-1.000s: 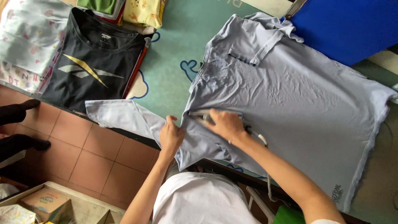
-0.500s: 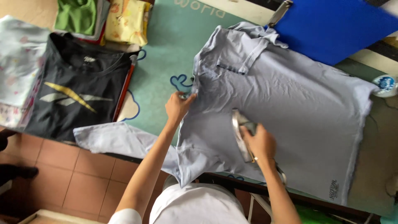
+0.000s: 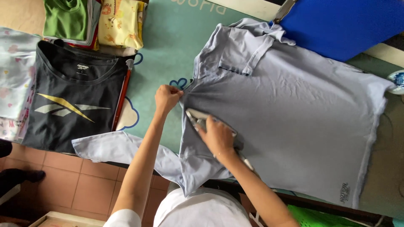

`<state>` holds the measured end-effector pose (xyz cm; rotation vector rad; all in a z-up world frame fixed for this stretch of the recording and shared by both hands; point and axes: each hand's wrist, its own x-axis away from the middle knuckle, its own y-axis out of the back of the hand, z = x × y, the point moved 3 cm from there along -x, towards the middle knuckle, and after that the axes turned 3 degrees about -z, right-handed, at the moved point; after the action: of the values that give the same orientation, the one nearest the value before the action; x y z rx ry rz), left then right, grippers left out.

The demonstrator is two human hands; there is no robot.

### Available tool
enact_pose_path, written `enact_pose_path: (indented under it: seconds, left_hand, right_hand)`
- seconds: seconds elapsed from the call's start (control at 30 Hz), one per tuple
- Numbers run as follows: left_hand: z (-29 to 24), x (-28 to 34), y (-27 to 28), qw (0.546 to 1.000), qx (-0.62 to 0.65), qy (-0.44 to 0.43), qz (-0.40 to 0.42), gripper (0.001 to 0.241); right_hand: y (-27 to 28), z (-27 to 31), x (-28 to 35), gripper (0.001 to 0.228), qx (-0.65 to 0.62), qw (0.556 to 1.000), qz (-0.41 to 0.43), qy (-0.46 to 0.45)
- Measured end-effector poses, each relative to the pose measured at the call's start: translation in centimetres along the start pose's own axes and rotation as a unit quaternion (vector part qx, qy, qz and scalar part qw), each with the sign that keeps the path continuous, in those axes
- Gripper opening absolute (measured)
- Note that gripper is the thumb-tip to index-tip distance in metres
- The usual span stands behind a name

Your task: The person irons a light gray t-shirt on a table using an electric iron, smoothing the sleeves and body. They then use a blue folding board to fold the shirt into a compact rectangle and place it on a stack of other folded clothes.

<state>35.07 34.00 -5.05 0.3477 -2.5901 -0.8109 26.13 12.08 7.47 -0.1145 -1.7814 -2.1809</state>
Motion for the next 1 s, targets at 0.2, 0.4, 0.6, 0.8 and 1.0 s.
enact_pose_path:
  seconds: [0.2,0.4,0.6,0.8,1.0]
  left_hand:
    - [0.9,-0.5,-0.8,1.0,-0.004,0.018,0.003,0.014]
    - [0.7,-0.1,-1.3,1.0,-0.012,0.007,-0.013,0.015]
    - [-3.8,1.5,-1.0,0.996,-0.068,-0.032,-0.043,0.031]
    - [-9.6,-4.9,-4.9,0.955,-0.093,-0.198,-0.2,0.054]
    - [-8.5,-12.4,-6.6,0.989,-0.091,-0.032,-0.114,0.015]
  right_hand:
    - [-0.6,-0.4,5.8,0.034,0.045,0.971,0.032,0.231]
    - [5.5,-4.3,3.3,0.04,0.028,0.995,0.067,0.061]
    - [6.2,-18.3,0.4,0.057,-0.008,0.966,-0.055,-0.253]
    - [5.1,-23.9,-3.7,0.056,-0.046,0.933,-0.149,-0.325]
    - [10.3,-7.2,-7.7,0.051,-0.151,0.951,-0.083,-0.255]
